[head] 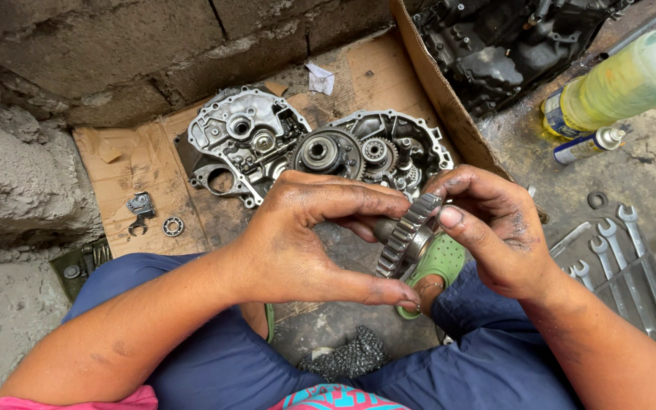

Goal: The person sits on the floor and assembles internal components of a motorcycle engine casing. They handle bearings, gears, and shafts, placing them into the casing and rotating them to check fit.

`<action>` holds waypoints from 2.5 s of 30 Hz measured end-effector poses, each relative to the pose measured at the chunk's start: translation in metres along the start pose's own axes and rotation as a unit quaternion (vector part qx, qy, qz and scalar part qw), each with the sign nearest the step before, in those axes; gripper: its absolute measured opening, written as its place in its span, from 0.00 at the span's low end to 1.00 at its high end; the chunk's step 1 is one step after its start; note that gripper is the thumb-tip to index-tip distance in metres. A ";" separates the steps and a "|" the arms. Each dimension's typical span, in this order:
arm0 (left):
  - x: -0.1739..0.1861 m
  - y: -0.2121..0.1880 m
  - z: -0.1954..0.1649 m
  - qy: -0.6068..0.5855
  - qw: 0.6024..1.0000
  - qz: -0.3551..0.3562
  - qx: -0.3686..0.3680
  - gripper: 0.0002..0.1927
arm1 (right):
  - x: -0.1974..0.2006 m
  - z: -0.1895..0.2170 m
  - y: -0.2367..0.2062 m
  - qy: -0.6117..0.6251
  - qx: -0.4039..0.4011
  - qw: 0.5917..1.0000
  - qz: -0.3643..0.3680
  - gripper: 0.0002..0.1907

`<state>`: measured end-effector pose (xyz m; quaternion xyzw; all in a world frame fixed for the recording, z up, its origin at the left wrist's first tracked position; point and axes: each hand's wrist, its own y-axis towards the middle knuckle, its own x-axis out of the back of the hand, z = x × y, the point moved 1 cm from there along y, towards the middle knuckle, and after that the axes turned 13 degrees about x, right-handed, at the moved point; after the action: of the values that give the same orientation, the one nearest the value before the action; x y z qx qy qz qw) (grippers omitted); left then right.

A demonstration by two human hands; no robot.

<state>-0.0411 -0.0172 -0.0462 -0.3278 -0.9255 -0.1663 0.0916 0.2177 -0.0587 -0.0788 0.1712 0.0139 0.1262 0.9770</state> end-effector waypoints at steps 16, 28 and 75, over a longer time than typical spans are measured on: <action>-0.003 0.020 0.025 -0.229 0.922 0.007 0.311 0.23 | -0.030 0.046 0.019 -0.331 0.434 0.810 0.213 0.09; -0.011 0.017 0.033 -0.132 0.946 -0.009 0.295 0.27 | -0.027 0.034 0.024 -0.172 0.324 0.899 0.240 0.17; -0.017 0.008 0.020 0.241 0.956 -0.127 -0.108 0.27 | -0.004 0.017 0.007 0.264 0.021 0.962 -0.061 0.27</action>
<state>-0.0241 -0.0135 -0.0676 -0.1658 -0.8864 -0.3493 0.2546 0.2133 -0.0585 -0.0607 0.1507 0.2843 0.1067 0.9408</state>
